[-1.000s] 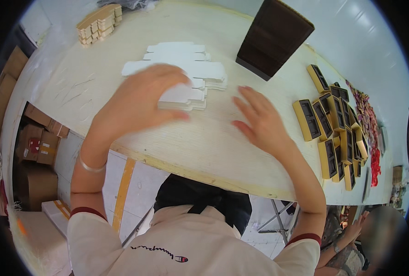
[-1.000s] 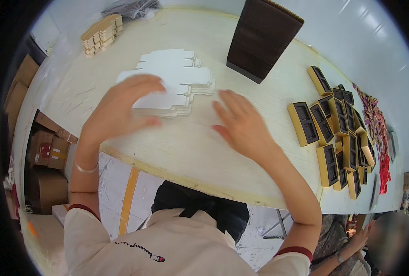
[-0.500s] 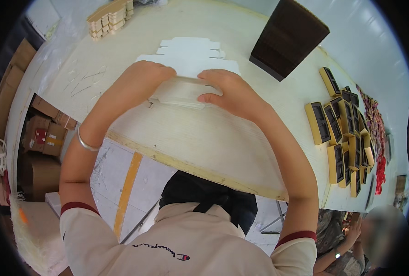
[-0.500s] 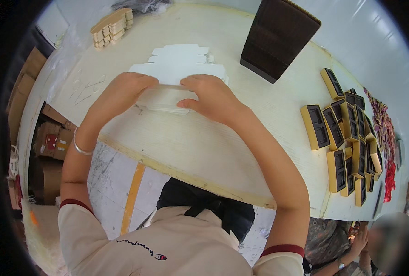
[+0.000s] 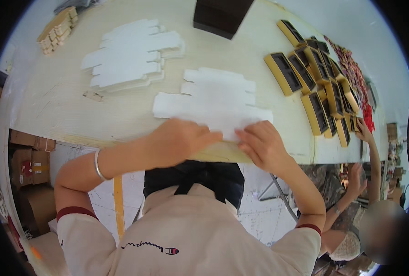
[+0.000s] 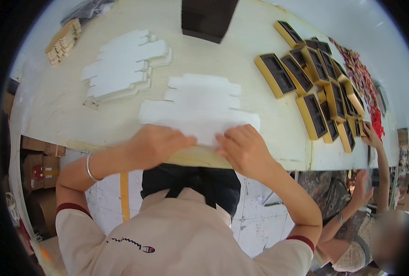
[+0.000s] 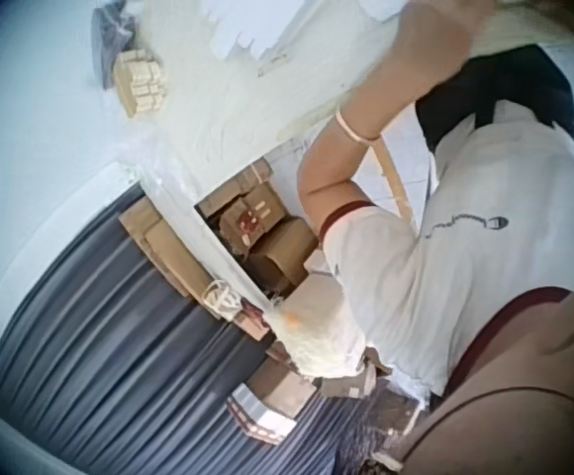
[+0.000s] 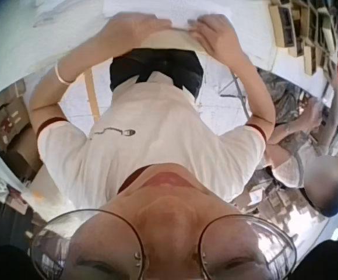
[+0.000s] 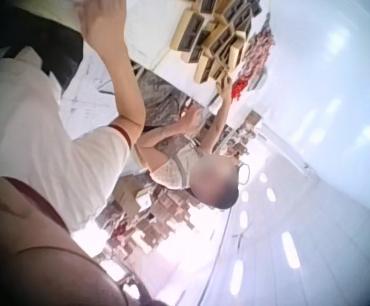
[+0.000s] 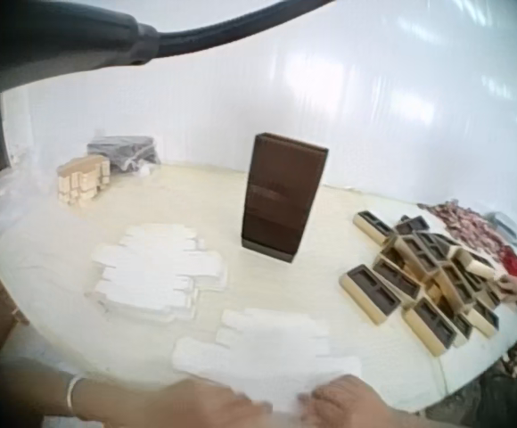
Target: The person folds flat white cardboard pieces into small rectangular boxes and places dark rectangular inserts inside them. The finished boxes are stacked on the table.
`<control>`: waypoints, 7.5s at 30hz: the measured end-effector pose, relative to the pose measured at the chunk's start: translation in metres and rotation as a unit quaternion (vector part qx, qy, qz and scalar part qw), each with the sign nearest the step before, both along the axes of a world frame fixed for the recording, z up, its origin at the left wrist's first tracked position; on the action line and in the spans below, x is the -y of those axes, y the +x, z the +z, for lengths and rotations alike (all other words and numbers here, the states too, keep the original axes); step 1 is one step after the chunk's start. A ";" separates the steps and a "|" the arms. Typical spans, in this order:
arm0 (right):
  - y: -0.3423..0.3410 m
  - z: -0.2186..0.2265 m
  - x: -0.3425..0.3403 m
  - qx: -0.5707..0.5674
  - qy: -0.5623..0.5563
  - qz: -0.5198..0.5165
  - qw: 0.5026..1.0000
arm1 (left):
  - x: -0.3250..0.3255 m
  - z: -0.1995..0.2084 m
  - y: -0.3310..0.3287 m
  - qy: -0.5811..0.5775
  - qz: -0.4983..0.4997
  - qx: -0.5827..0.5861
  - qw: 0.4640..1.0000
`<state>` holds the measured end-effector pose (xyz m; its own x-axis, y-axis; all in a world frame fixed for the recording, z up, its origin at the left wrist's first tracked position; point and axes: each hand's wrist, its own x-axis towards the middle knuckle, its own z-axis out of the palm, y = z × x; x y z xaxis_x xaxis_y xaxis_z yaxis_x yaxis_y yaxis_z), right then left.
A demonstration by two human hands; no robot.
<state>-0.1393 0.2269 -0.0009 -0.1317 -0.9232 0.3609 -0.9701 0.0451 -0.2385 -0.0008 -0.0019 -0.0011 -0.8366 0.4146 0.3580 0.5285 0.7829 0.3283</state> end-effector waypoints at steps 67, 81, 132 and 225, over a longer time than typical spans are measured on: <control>0.046 -0.016 0.009 -0.013 -0.047 0.002 0.999 | 0.008 0.025 -0.036 0.015 0.013 0.214 0.977; -0.038 0.012 -0.013 -0.100 0.092 -0.170 0.976 | -0.008 0.018 -0.014 -0.019 0.126 0.178 0.976; 0.071 -0.021 0.025 0.466 -0.199 -0.127 0.853 | -0.015 -0.006 0.004 0.401 0.068 0.265 0.874; 0.059 -0.031 0.019 0.541 -0.221 -0.080 0.808 | -0.005 0.019 -0.017 0.419 0.016 0.482 0.770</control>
